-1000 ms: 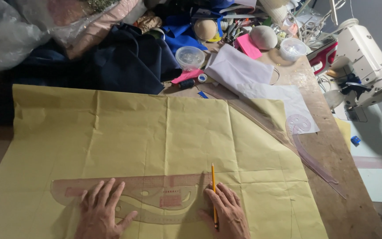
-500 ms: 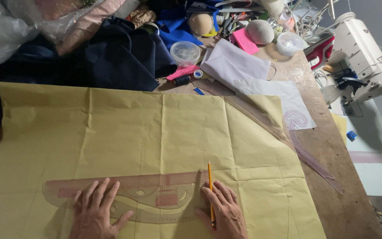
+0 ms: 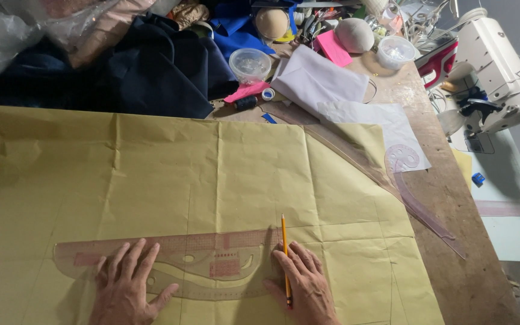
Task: Drafting and marking a garment pattern on paper using rulers, measuring tape, and a pencil.
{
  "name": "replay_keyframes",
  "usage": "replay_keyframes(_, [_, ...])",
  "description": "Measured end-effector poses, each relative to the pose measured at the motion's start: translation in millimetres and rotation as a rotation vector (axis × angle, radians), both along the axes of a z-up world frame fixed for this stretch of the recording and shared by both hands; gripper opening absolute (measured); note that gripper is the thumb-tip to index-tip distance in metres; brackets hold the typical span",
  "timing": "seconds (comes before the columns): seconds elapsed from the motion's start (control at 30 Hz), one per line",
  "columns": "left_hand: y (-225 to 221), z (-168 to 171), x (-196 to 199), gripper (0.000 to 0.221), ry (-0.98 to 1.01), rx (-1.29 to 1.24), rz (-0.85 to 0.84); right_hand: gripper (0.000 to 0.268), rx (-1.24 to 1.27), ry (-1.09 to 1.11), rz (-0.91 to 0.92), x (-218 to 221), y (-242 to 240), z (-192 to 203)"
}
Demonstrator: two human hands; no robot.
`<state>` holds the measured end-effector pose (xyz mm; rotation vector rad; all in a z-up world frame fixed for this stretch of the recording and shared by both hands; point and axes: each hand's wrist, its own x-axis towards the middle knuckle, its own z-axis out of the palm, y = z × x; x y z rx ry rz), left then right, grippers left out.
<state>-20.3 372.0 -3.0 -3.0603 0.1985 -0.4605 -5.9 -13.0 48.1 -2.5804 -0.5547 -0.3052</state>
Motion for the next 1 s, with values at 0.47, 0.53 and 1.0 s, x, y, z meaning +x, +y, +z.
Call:
replay_keyframes(0.47, [-3,9,0,0.099,0.024,-0.036,-0.015,0.052,0.002,0.005,0.011,0,-1,3])
replay_keyframes(0.53, [-6,12,1,0.098,0.034,-0.035,-0.005,0.051,0.016,-0.005,0.012,0,-2,3])
replay_keyframes(1.0, [-12,36,2,0.094,0.061,-0.125,-0.057,0.061,-0.025,-0.081,-0.032,-2,-4,-20])
